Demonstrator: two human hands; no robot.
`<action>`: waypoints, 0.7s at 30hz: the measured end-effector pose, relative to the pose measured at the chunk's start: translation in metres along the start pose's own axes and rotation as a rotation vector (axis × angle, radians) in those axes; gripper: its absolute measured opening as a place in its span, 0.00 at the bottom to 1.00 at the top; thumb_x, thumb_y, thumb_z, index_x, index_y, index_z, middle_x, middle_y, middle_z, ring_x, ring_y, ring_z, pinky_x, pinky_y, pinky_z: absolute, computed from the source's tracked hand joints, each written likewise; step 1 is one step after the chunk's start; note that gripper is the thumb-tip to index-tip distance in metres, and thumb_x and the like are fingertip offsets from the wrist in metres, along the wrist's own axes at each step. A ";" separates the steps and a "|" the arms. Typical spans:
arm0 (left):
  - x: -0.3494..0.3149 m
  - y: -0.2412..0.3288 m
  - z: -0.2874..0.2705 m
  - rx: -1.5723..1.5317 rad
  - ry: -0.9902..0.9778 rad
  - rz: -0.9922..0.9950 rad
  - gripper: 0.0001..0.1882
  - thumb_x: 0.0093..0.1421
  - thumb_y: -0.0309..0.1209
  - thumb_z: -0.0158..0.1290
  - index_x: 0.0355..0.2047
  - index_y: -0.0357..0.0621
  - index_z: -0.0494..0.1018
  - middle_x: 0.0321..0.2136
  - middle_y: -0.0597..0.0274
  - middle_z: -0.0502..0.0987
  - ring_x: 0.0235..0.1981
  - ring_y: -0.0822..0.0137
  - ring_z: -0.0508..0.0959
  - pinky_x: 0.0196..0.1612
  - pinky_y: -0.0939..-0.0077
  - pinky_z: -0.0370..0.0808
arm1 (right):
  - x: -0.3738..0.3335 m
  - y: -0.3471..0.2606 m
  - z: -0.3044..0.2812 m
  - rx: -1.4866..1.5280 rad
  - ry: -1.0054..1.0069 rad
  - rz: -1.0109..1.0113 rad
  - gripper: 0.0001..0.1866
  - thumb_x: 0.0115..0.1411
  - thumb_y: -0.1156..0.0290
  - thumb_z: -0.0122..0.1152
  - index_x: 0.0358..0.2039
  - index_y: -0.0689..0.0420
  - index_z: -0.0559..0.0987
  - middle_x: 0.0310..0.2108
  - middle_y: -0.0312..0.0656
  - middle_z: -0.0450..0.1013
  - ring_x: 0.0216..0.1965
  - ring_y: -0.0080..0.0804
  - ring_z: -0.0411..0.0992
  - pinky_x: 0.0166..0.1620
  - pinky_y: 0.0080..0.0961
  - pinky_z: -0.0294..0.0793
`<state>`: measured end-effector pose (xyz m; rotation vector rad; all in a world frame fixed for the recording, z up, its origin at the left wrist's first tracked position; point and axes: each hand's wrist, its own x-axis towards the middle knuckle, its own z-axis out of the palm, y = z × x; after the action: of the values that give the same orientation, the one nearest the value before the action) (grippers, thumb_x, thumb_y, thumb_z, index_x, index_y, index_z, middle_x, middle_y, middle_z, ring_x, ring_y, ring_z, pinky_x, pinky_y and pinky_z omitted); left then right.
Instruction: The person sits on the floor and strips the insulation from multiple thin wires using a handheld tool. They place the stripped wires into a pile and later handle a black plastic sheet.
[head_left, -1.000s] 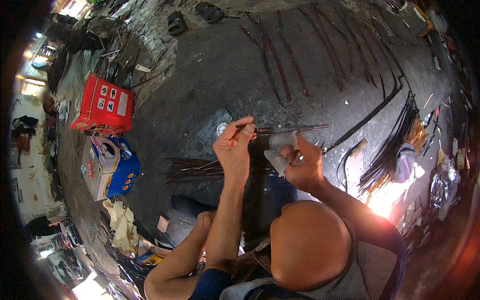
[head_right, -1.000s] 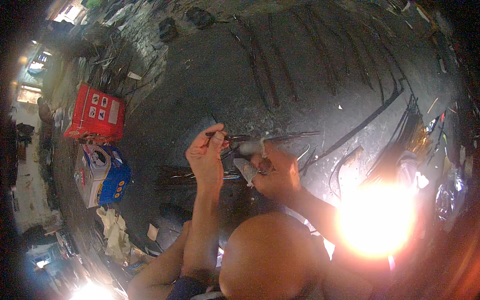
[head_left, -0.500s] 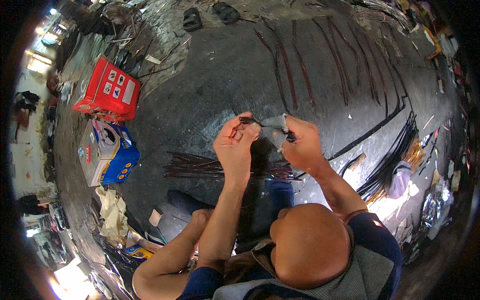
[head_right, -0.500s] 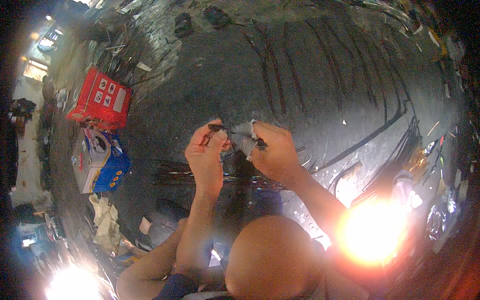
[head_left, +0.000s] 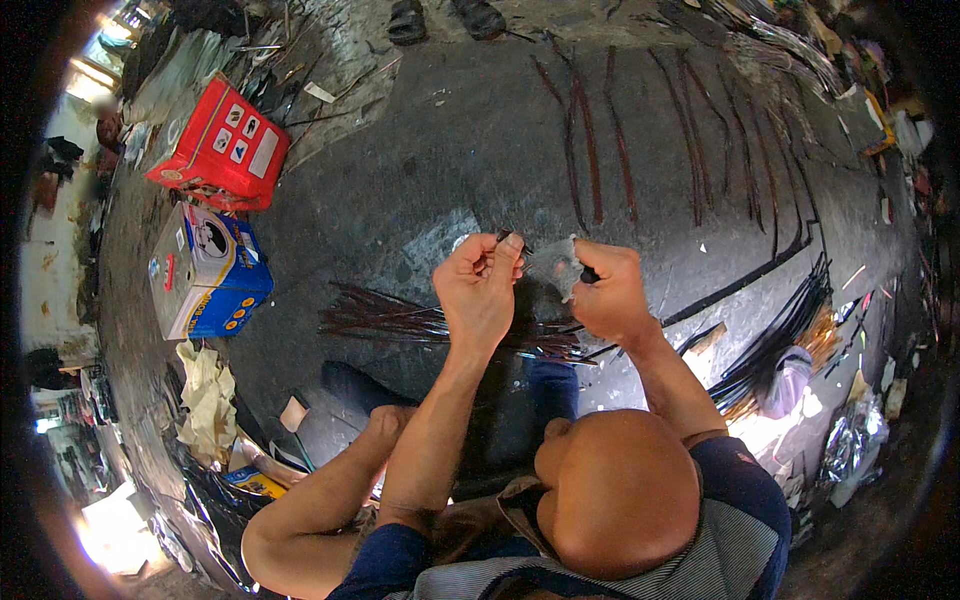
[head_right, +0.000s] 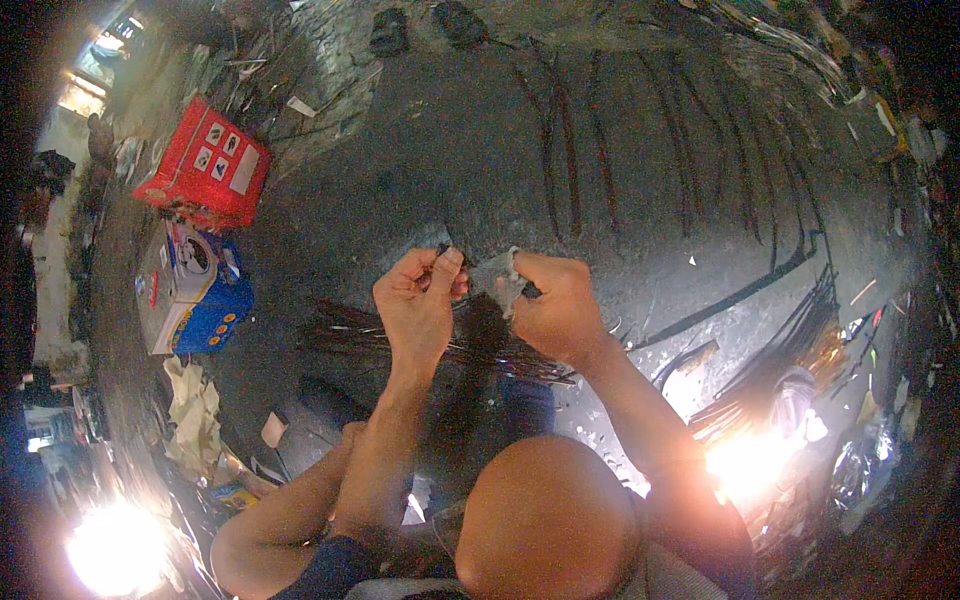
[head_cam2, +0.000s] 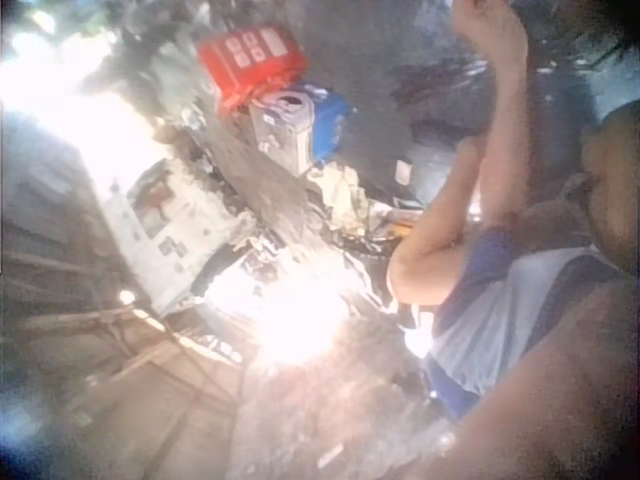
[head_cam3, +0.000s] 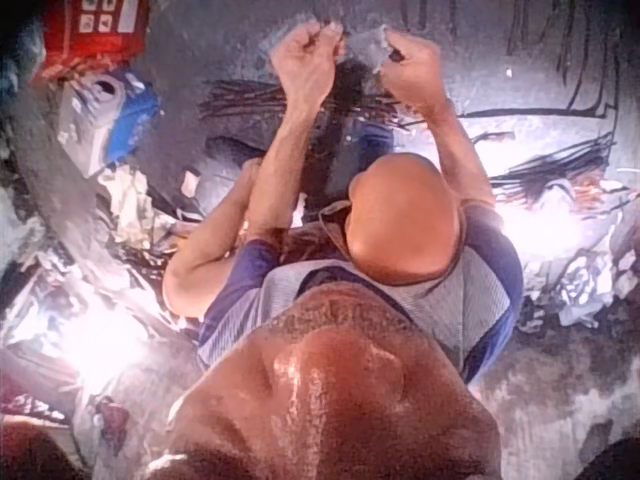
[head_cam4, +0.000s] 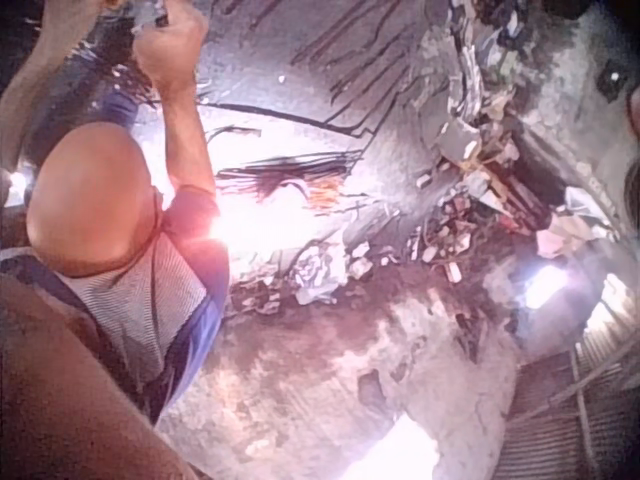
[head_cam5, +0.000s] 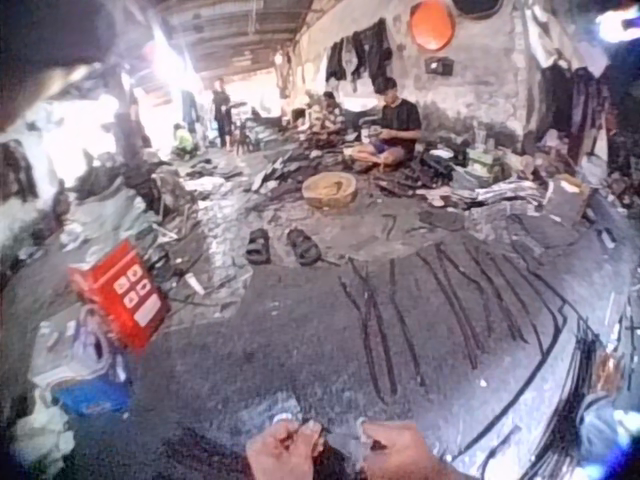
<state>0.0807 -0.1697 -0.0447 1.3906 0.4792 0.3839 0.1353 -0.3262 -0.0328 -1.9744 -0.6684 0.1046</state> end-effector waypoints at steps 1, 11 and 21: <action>0.000 0.001 -0.002 0.004 0.000 -0.016 0.08 0.61 0.29 0.58 0.28 0.36 0.77 0.22 0.65 0.77 0.22 0.76 0.74 0.29 0.82 0.72 | 0.000 -0.001 0.000 0.046 -0.009 0.066 0.06 0.52 0.73 0.61 0.25 0.62 0.74 0.19 0.52 0.70 0.20 0.42 0.70 0.26 0.33 0.67; 0.045 0.044 -0.103 -0.067 0.484 0.201 0.06 0.61 0.25 0.54 0.25 0.39 0.75 0.20 0.65 0.75 0.18 0.78 0.70 0.21 0.83 0.68 | -0.008 0.037 -0.051 0.201 0.234 0.330 0.08 0.61 0.71 0.58 0.27 0.58 0.80 0.18 0.26 0.67 0.20 0.13 0.61 0.22 0.17 0.57; -0.004 0.006 -0.006 -0.258 -0.220 -0.144 0.12 0.59 0.28 0.59 0.43 0.36 0.77 0.38 0.63 0.79 0.37 0.73 0.77 0.42 0.77 0.75 | 0.000 -0.005 -0.003 0.539 -0.189 0.234 0.06 0.63 0.72 0.56 0.30 0.56 0.79 0.23 0.29 0.73 0.26 0.15 0.68 0.31 0.19 0.66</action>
<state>0.0742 -0.1654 -0.0391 1.1250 0.3335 0.1659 0.1339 -0.3269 -0.0267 -1.5201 -0.4627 0.5608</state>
